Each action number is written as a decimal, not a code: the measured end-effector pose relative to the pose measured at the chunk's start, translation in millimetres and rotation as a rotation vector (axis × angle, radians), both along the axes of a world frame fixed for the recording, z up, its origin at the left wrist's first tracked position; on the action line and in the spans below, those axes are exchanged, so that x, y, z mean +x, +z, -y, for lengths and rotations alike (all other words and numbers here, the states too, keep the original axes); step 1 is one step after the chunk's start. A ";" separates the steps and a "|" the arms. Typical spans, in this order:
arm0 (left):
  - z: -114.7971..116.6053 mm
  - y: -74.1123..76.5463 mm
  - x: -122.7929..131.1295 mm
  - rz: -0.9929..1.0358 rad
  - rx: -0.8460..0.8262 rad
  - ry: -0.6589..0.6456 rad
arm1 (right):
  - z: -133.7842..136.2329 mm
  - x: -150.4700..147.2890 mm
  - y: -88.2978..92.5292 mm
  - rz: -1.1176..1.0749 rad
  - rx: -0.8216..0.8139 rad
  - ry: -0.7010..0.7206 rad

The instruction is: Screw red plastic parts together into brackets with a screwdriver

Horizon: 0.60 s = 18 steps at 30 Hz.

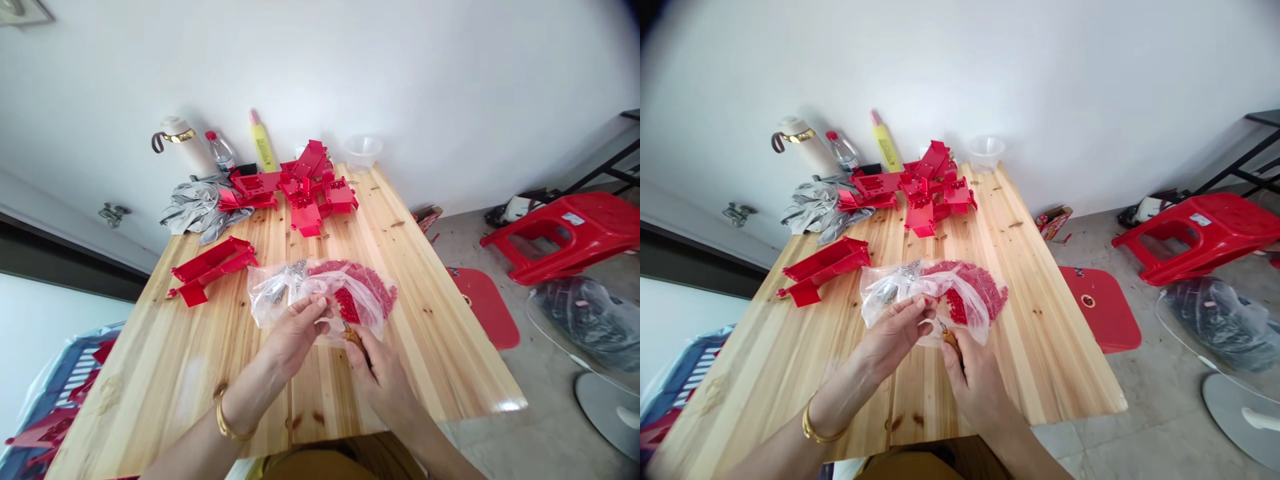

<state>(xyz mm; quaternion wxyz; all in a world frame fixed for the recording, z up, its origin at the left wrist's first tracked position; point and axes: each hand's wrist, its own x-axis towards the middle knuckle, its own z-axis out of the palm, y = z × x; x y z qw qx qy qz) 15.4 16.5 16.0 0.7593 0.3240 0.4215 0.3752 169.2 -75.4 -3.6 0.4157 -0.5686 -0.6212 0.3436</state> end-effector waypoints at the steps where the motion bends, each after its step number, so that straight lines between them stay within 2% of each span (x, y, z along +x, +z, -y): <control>1: 4.6 2.6 -1.7 0.115 -0.094 0.022 | -2.4 -3.3 1.1 0.019 0.035 0.003; 3: 12.3 4.9 -4.7 0.250 -0.193 0.061 | -6.8 -9.3 3.8 0.053 0.091 0.013; 5: 17.9 4.0 -7.3 0.301 -0.229 0.087 | -9.7 -14.0 6.4 0.079 0.117 0.029; 11: 26.2 -1.3 -14.4 0.357 -0.252 0.112 | -10.6 -21.3 8.5 0.174 0.091 0.042; 18: 36.7 -4.5 -13.6 0.372 -0.234 0.137 | -9.6 -29.3 6.8 0.220 0.154 0.030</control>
